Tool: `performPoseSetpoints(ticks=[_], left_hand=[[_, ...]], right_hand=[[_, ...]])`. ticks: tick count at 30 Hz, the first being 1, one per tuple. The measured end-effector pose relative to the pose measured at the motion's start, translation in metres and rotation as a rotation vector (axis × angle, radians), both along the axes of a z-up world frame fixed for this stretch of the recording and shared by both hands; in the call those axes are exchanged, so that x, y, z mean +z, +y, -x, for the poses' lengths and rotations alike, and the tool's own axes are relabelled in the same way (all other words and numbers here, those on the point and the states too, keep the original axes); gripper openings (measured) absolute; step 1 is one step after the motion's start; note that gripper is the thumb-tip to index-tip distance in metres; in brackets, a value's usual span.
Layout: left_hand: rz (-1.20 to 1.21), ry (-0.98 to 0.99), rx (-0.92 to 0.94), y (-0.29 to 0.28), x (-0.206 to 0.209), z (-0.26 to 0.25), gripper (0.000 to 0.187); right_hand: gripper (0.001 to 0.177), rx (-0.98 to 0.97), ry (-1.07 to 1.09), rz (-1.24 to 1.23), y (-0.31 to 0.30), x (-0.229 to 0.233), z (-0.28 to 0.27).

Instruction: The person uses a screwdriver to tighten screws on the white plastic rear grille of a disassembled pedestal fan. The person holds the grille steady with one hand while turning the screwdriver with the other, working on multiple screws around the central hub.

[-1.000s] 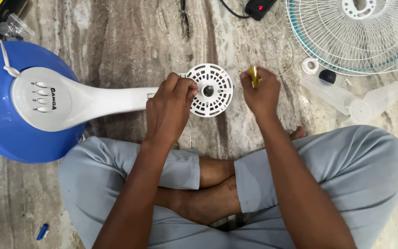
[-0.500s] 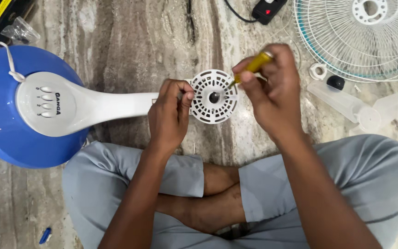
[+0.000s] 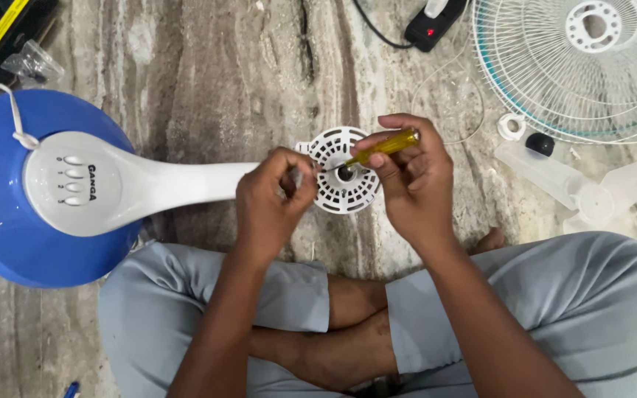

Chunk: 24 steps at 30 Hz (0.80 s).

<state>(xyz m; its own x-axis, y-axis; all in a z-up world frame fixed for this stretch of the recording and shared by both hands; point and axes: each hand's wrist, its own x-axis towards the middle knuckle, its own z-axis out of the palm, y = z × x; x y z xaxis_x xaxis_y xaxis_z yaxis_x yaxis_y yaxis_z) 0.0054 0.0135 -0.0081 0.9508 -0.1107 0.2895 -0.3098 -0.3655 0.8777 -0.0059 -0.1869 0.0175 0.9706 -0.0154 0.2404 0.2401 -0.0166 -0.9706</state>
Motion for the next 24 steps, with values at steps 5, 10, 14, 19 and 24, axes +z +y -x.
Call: performPoseSetpoints(ticks=[5, 10, 14, 19, 24], left_hand=[[0.096, 0.014, -0.008, 0.014, 0.006, -0.002, 0.025], [0.108, 0.0, -0.037, 0.011, 0.007, -0.005, 0.014], [0.055, 0.023, -0.012, 0.012, 0.005, -0.005, 0.016], [0.136, 0.124, -0.05, 0.012, -0.003, -0.003, 0.02], [0.122, 0.126, -0.013, 0.011, -0.014, -0.001, 0.02]], right_hand=[[0.023, -0.032, 0.003, -0.055, -0.002, -0.003, 0.0], [0.023, -0.067, 0.024, -0.005, -0.003, -0.004, -0.001], [0.021, -0.108, 0.183, -0.131, -0.004, -0.005, -0.004], [0.018, -0.086, 0.24, -0.267, -0.004, -0.008, -0.006], [0.016, -0.094, 0.278, -0.286, -0.004, -0.012, -0.007]])
